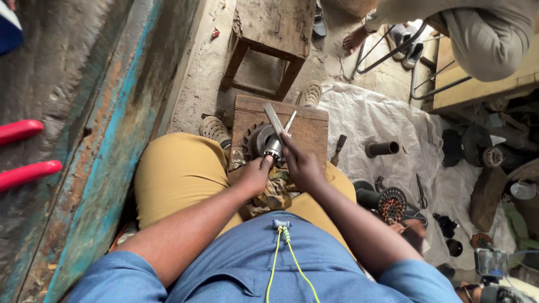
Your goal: The person sits on the floor and cleans a cylindrical motor part using a rag and a metal file. They repeatedly wipe the surface and scrape it with the file, then wipe again, while other people sit nearby.
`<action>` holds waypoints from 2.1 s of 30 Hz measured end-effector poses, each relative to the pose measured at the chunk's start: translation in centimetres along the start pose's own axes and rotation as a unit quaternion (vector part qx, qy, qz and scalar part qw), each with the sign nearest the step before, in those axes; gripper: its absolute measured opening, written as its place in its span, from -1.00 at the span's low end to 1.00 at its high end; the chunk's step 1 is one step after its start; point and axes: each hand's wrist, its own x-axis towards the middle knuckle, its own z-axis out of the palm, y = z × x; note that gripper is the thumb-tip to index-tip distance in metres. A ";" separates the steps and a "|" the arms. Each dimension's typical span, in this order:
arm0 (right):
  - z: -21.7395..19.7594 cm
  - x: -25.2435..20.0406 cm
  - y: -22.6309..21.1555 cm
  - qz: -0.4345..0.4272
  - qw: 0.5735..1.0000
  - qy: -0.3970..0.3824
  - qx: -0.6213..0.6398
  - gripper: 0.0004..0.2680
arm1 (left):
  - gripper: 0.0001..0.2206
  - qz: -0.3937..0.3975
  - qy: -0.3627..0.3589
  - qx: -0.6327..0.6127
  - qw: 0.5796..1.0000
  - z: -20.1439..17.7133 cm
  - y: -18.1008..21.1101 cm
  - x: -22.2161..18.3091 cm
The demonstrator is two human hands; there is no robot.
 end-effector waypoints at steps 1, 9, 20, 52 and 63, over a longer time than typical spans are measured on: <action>-0.1 -1.6 -0.1 0.003 1.000 -0.009 -0.015 -0.64 | -0.50 0.009 -0.001 -0.010 1.000 -0.2 0.1 0.0; -0.1 1.3 0.6 0.018 0.999 0.019 0.043 -0.65 | -0.48 -0.009 -0.039 -0.003 0.999 -0.8 1.1 -0.3; -0.7 -0.8 0.6 -0.043 0.999 0.006 -0.005 -0.66 | -0.49 0.019 -0.019 -0.007 1.000 -0.2 0.1 -0.4; -3.1 -1.3 -0.7 0.012 0.997 -0.049 -0.056 -0.65 | -0.50 0.021 0.001 -0.041 0.999 0.5 0.2 -0.2; -1.9 0.0 0.1 -0.046 0.998 -0.044 0.012 -0.67 | -0.51 0.019 -0.007 -0.040 0.999 0.3 0.3 -0.2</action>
